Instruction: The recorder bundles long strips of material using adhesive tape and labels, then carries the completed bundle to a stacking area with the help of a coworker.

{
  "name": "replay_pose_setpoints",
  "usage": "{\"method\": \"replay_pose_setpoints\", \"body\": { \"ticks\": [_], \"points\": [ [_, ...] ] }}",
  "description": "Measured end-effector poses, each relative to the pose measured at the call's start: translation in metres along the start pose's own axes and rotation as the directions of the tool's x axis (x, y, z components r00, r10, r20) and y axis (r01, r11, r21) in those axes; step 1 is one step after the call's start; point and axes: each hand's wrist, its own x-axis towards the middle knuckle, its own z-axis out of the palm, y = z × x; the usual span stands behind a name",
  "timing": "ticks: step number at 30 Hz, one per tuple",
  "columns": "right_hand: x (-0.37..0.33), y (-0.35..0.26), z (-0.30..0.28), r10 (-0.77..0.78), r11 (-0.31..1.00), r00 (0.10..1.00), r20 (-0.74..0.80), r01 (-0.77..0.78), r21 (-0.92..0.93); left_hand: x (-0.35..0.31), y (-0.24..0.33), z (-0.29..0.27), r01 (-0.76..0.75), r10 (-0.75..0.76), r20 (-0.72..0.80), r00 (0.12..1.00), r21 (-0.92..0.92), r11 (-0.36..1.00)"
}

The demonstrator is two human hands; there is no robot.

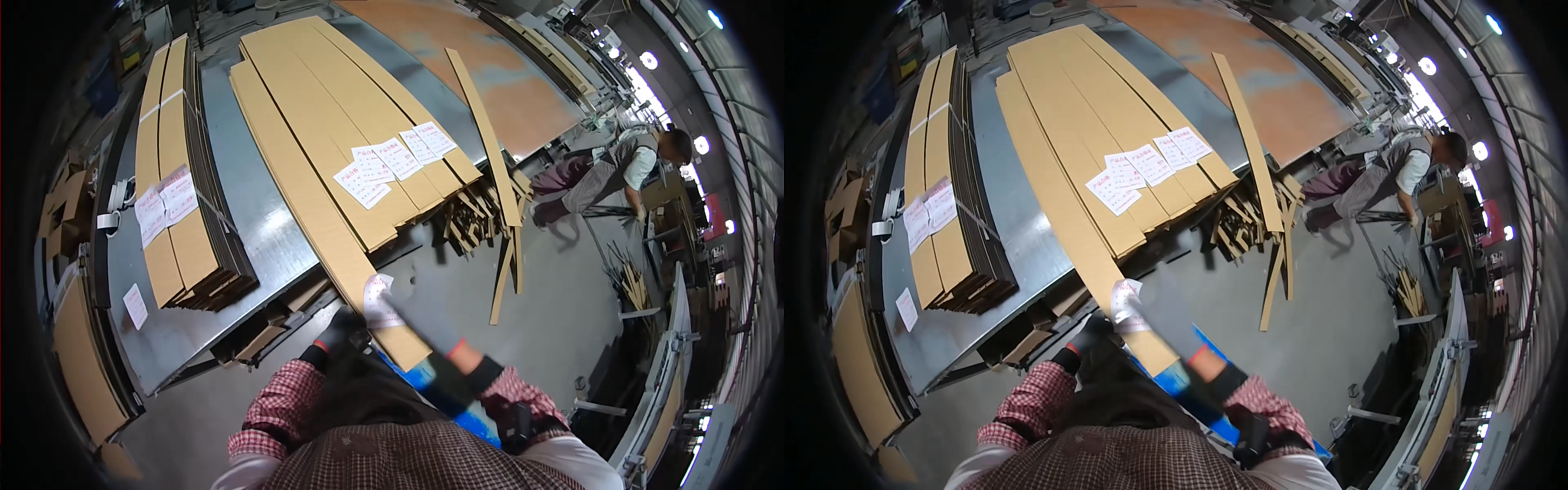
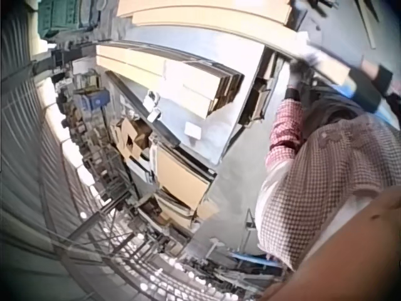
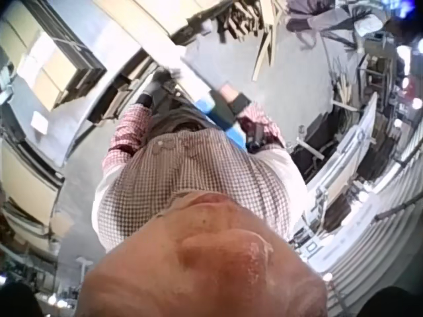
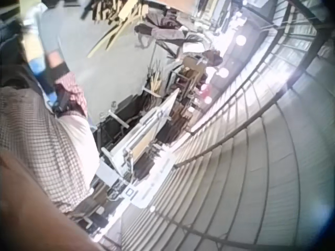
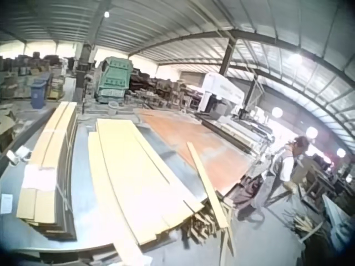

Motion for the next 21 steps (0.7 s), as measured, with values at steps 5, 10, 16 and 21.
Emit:
{"method": "replay_pose_setpoints", "body": {
  "ticks": [5, 10, 16, 21],
  "points": [
    [-0.058, -0.111, 0.003, -0.009, 0.838, 0.957, -0.291, -0.151, -0.524, -0.059, -0.009, -0.036, -0.017, 0.004, 0.023, 1.0, 0.578, 0.816],
    [-0.057, -0.088, 0.016, -0.093, 0.774, 0.976, -0.197, -0.054, -0.631, -0.063, 0.121, 0.021, -0.604, 0.644, 0.341, 0.685, -0.23, 0.763],
    [-0.064, -0.141, -0.097, -0.13, 0.984, 0.933, -0.337, 0.079, -0.159, -0.037, 0.112, 0.07, -0.48, 0.603, 0.038, 0.797, 0.645, 0.594],
    [0.005, -0.103, -0.112, 0.206, 0.974, 0.859, 0.469, -0.136, -0.18, -0.031, 0.124, 0.075, -0.333, 0.556, -0.03, 0.831, 0.774, 0.538]
  ]
}}
